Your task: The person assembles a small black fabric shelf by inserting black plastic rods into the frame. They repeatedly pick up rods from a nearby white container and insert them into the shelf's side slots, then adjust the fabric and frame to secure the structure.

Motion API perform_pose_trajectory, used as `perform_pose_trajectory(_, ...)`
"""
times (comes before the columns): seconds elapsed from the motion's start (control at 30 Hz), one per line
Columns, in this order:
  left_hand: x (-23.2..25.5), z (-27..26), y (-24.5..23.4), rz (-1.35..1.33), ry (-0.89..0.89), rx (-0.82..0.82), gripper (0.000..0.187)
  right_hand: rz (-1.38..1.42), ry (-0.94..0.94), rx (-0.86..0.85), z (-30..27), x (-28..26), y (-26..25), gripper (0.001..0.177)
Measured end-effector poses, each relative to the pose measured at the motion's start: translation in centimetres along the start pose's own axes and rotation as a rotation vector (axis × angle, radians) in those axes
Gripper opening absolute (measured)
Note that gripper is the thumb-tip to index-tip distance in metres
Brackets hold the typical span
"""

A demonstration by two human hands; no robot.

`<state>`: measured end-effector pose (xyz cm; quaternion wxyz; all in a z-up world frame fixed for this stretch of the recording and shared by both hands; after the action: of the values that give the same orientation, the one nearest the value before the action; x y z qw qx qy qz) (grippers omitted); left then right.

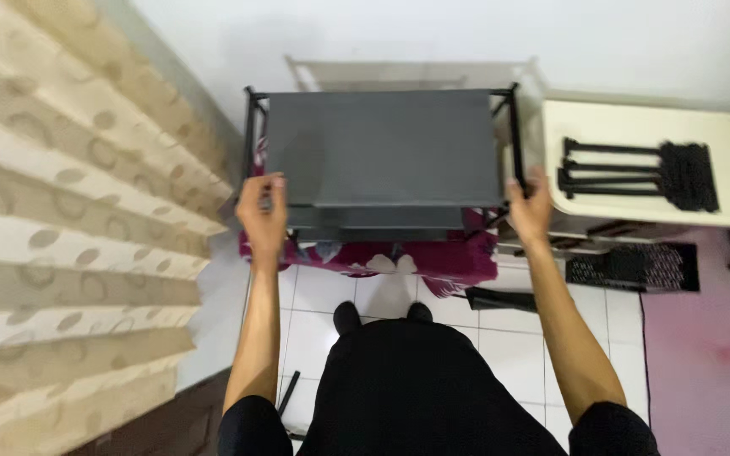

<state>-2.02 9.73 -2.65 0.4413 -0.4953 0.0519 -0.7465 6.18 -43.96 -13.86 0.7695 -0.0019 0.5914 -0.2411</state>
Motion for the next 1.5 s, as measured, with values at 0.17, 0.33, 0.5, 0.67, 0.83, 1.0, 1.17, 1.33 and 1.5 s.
perform_pose_trajectory(0.17,-14.0,-3.1,-2.1,-0.317,-0.289,0.159,0.03,-0.314,-0.394,0.025,-2.1,-12.0,4.1,0.043)
perform_pose_trajectory(0.33,-19.6,-5.3,2.0,-0.249,-0.268,-0.135,0.053,-0.183,-0.643,-0.524,-9.5,-21.6,19.3,0.033)
perform_pose_trajectory(0.5,-20.3,-4.8,5.3,-0.238,-0.361,-0.265,0.033,-0.26,-0.804,-0.693,-12.7,-24.6,27.9,0.034)
perform_pose_trajectory(0.67,-19.1,-3.8,5.4,-0.28,-0.368,-0.32,0.02,-0.431,-0.666,-0.732,-11.6,-22.3,29.1,0.026)
perform_pose_trajectory(0.83,-16.0,-1.4,4.4,-0.192,-0.365,-0.382,0.022,-0.456,-0.784,-0.672,-9.9,-22.2,27.6,0.024)
perform_pose_trajectory(1.0,-10.1,2.9,3.6,-0.43,-0.195,-0.272,0.027,-0.426,-0.816,-0.551,-5.5,-23.5,24.6,0.017)
perform_pose_trajectory(1.17,-3.4,5.2,2.8,-0.598,-0.038,-0.218,0.029,-0.318,-0.842,-0.475,-2.2,-25.9,21.7,0.014)
perform_pose_trajectory(1.33,3.8,9.1,0.9,-0.462,0.022,-0.062,0.028,-0.22,-0.775,-0.37,0.1,-28.0,18.6,0.017)
perform_pose_trajectory(1.5,13.6,12.5,-2.7,-0.27,0.281,-0.031,0.023,-0.051,-0.719,-0.168,0.1,-28.3,15.0,0.018)
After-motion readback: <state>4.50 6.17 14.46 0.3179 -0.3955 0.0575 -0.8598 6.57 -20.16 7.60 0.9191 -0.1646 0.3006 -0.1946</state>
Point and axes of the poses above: each hand's wrist, its own z-axis towards the middle knuckle, its own y-axis out of the palm, x = y × z, the point moved 6 cm from there along z, towards the middle knuckle, and after that the axes turned 12 degrees about z, right-handed, at the moved point
